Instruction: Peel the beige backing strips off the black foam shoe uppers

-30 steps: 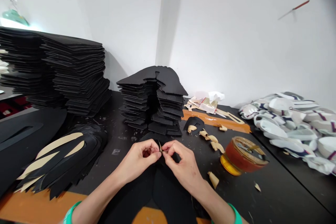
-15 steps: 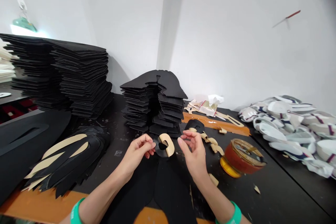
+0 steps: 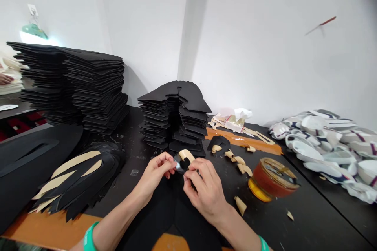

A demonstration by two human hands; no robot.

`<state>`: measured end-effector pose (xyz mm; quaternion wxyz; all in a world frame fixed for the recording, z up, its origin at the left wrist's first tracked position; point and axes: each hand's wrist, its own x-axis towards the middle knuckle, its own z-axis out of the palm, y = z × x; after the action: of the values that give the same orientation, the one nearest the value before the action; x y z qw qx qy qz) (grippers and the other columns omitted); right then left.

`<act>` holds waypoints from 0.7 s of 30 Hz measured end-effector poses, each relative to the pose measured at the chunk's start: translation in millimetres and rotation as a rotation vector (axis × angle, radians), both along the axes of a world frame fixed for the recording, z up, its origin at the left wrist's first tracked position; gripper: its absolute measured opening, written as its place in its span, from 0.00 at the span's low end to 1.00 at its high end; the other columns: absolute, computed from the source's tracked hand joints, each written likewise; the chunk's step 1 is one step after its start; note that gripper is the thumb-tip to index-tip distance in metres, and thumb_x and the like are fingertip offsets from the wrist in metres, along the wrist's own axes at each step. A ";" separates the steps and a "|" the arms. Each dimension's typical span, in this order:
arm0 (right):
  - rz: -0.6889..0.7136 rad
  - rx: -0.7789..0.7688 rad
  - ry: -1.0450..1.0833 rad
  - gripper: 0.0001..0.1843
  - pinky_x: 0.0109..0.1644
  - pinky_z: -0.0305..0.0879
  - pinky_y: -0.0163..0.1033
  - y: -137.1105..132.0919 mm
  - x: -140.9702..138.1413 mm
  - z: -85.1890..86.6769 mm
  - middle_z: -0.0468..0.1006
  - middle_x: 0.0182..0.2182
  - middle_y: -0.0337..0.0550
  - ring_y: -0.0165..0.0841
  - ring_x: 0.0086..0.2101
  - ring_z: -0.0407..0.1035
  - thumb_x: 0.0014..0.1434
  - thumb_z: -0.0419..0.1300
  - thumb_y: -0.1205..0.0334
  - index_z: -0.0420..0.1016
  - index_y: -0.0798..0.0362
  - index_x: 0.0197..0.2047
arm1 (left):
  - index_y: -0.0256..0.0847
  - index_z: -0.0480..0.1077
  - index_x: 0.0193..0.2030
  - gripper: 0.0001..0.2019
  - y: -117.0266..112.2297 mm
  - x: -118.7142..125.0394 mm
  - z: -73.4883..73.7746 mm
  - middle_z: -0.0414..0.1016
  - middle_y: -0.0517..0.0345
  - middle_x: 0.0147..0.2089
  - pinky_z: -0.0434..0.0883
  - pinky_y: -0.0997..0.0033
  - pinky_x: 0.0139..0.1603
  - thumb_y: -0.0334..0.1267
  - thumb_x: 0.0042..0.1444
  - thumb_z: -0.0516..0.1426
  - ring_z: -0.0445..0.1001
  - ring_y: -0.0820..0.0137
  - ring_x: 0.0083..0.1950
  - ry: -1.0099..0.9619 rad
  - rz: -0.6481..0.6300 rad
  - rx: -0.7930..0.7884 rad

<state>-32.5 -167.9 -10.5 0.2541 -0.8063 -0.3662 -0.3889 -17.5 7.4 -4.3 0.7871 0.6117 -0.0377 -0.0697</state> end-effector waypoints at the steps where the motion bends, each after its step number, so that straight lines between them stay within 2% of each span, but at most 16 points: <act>1: 0.018 0.036 0.019 0.12 0.46 0.69 0.47 0.9 -1.1 1.6 0.68 0.35 0.46 0.39 0.43 0.65 0.53 0.55 0.79 0.69 0.53 0.35 | 0.40 0.66 0.34 0.08 1.1 0.5 0.1 0.70 0.61 0.32 0.64 0.77 0.35 0.35 0.47 0.61 0.68 0.74 0.34 -0.010 -0.008 -0.098; 4: 0.111 0.149 0.090 0.12 0.47 0.68 0.47 3.7 -9.4 10.5 0.67 0.36 0.45 0.39 0.44 0.65 0.52 0.56 0.78 0.69 0.51 0.34 | 0.42 0.68 0.38 0.15 7.1 3.6 1.3 0.71 0.57 0.47 0.67 0.69 0.51 0.31 0.40 0.57 0.69 0.67 0.51 -0.050 -0.030 -0.442; 5: 0.144 0.184 0.114 0.11 0.48 0.68 0.47 4.1 -13.4 14.5 0.67 0.36 0.44 0.39 0.44 0.66 0.52 0.56 0.78 0.69 0.51 0.34 | 0.42 0.69 0.38 0.15 9.7 4.1 2.6 0.71 0.57 0.49 0.66 0.66 0.56 0.31 0.39 0.56 0.67 0.65 0.55 -0.065 -0.029 -0.511; 7: 0.197 0.256 0.196 0.11 0.49 0.67 0.47 3.3 -22.2 23.1 0.68 0.37 0.43 0.39 0.45 0.66 0.52 0.58 0.76 0.69 0.50 0.33 | 0.41 0.70 0.36 0.13 14.6 1.8 7.6 0.70 0.56 0.50 0.62 0.63 0.62 0.31 0.40 0.55 0.64 0.64 0.59 -0.107 -0.028 -0.535; 10: 0.255 0.353 0.469 0.07 0.49 0.67 0.44 -1.5 -33.1 34.1 0.68 0.41 0.44 0.37 0.44 0.67 0.54 0.59 0.73 0.70 0.50 0.32 | 0.40 0.70 0.37 0.08 19.2 -13.2 19.8 0.70 0.54 0.48 0.61 0.63 0.63 0.32 0.48 0.57 0.64 0.63 0.57 -0.171 -0.069 -0.350; 14: 0.327 0.577 0.869 0.03 0.39 0.69 0.36 -5.6 -35.0 33.6 0.68 0.41 0.44 0.34 0.40 0.68 0.56 0.61 0.64 0.72 0.51 0.30 | 0.39 0.69 0.38 0.09 20.6 -41.6 29.0 0.68 0.53 0.43 0.66 0.68 0.52 0.42 0.58 0.54 0.67 0.66 0.48 -0.147 -0.177 -0.146; 17: 0.307 0.756 1.100 0.07 0.32 0.68 0.32 -2.6 -28.5 20.1 0.67 0.40 0.42 0.30 0.35 0.67 0.54 0.64 0.60 0.73 0.53 0.28 | 0.39 0.66 0.37 0.11 20.6 -50.1 19.4 0.67 0.57 0.38 0.67 0.71 0.44 0.46 0.60 0.53 0.67 0.70 0.41 -0.049 -0.184 -0.069; 21: 0.235 0.900 1.315 0.12 0.30 0.69 0.33 3.3 -19.0 -1.5 0.68 0.31 0.39 0.27 0.28 0.65 0.50 0.68 0.55 0.73 0.55 0.27 | 0.40 0.62 0.33 0.13 20.6 -38.4 -6.5 0.62 0.64 0.30 0.66 0.77 0.37 0.46 0.55 0.59 0.64 0.76 0.33 0.055 -0.137 0.150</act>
<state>-51.5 -164.6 -12.0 0.7574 -0.6466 -0.0320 0.0845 -55.9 28.0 -10.8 0.7332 0.6628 -0.0525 -0.1429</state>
